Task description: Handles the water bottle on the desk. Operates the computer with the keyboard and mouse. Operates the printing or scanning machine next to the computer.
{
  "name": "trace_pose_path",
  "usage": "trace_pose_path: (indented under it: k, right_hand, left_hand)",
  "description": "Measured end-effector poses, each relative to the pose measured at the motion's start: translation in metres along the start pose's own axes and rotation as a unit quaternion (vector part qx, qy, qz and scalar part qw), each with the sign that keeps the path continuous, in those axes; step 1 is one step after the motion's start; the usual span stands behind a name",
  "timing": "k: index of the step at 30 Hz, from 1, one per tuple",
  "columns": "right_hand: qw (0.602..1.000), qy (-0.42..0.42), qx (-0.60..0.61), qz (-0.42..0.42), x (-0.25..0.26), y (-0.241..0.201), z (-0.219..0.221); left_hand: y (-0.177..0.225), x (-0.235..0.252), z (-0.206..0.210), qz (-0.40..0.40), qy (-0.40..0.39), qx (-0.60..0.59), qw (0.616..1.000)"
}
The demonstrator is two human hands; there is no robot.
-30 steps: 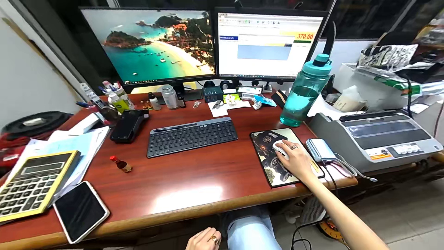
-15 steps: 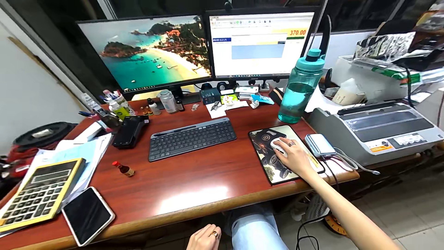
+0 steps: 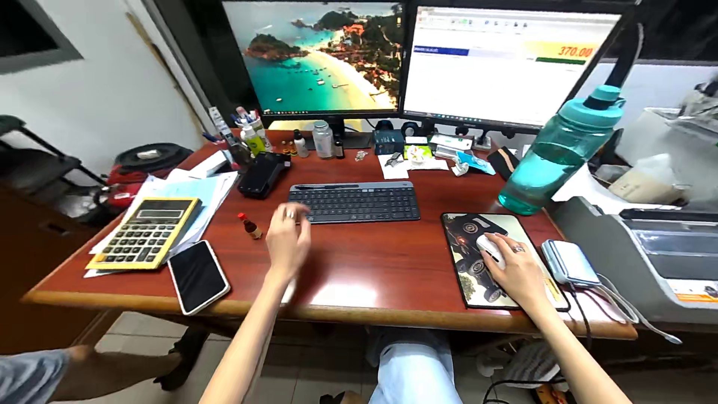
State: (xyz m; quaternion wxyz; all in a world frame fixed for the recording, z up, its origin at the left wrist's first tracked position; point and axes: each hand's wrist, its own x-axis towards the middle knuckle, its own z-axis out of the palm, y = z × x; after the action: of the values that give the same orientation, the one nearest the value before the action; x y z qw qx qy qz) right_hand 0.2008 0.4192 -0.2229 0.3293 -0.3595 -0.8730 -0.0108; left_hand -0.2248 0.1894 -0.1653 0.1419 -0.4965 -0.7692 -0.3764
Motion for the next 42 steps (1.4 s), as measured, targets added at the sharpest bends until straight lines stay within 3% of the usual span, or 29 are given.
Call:
trace_pose_path:
  k: [4,8,27,42]
  right_hand:
    - [1.0,-0.013,-0.004,0.01,0.0,-0.002,-0.001]
    - [1.0,-0.002,-0.007,0.004,0.0,-0.003,0.0]
    - [1.0,-0.01,-0.028,0.006,0.0,-0.002,0.001]
    - [1.0,0.004,-0.004,0.009,0.0,-0.001,0.0]
  left_hand:
    - [-0.048,0.063,0.052,-0.038,-0.02,0.013,0.999]
    - [-0.069,0.068,0.082,-0.009,-0.05,0.025,0.998]
    - [-0.075,0.071,0.08,0.03,-0.119,0.064,0.99]
    - [-0.071,0.072,0.089,0.06,0.015,0.002,0.998]
